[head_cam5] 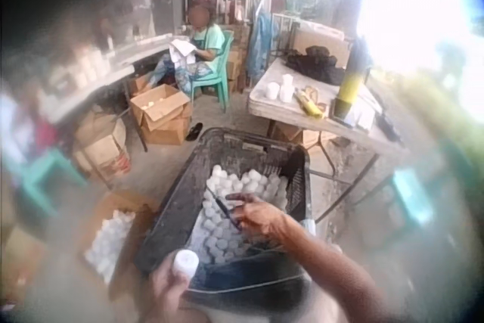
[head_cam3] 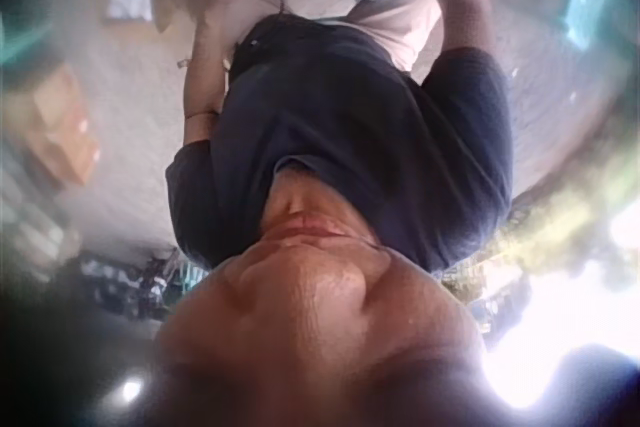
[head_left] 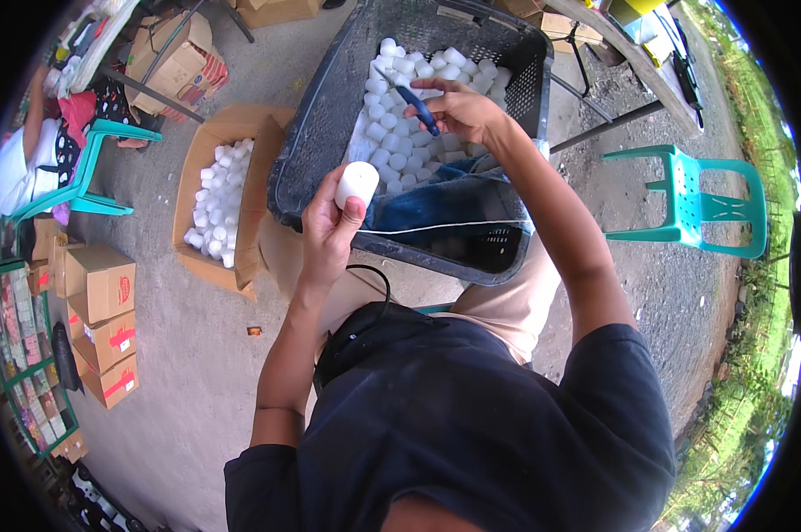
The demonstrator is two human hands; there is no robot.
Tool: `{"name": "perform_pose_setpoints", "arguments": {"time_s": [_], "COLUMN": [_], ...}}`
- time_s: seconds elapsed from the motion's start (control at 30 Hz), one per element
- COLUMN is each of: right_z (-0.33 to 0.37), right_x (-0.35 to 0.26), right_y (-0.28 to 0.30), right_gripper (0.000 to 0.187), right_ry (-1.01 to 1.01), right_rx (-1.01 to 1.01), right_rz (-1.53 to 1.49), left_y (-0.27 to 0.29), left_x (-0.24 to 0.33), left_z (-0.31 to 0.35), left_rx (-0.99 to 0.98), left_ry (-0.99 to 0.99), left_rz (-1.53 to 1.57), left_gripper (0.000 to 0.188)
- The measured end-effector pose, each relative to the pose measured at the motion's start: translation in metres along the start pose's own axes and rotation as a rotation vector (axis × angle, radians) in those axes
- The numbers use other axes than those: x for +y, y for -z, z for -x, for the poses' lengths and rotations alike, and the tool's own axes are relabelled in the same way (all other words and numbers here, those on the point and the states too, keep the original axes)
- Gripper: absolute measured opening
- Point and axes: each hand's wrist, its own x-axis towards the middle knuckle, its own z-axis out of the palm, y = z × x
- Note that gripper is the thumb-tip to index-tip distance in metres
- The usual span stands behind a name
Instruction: The person repeatedly picks small white cylindrical objects from a basket, wipes them with a blue cloth, inserts a string, and cuts the string with scissors. The process is repeated for multiple items in a repetitive assembly loop.
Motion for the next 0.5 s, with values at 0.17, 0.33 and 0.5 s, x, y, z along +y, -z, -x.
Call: {"name": "perform_pose_setpoints", "arguments": {"time_s": [0.17,0.33,0.5], "right_z": [0.123,0.147,0.168], "right_x": [-0.028,0.006,-0.006], "right_y": [-0.079,-0.099,-0.094], "right_gripper": [0.065,0.056,0.059], "right_ry": [0.788,0.828,1.063], "right_rx": [0.115,0.121,0.192], "right_rz": [-0.456,-0.115,-0.137], "left_y": [-0.019,-0.034,-0.039], "left_x": [0.008,0.006,0.017], "left_z": [-0.011,-0.003,0.006], "left_rx": [-0.055,-0.108,-0.134], "left_ry": [0.009,-0.091,-0.073], "left_rz": [-0.078,-0.126,-0.153], "left_gripper": [0.043,0.045,0.047]}}
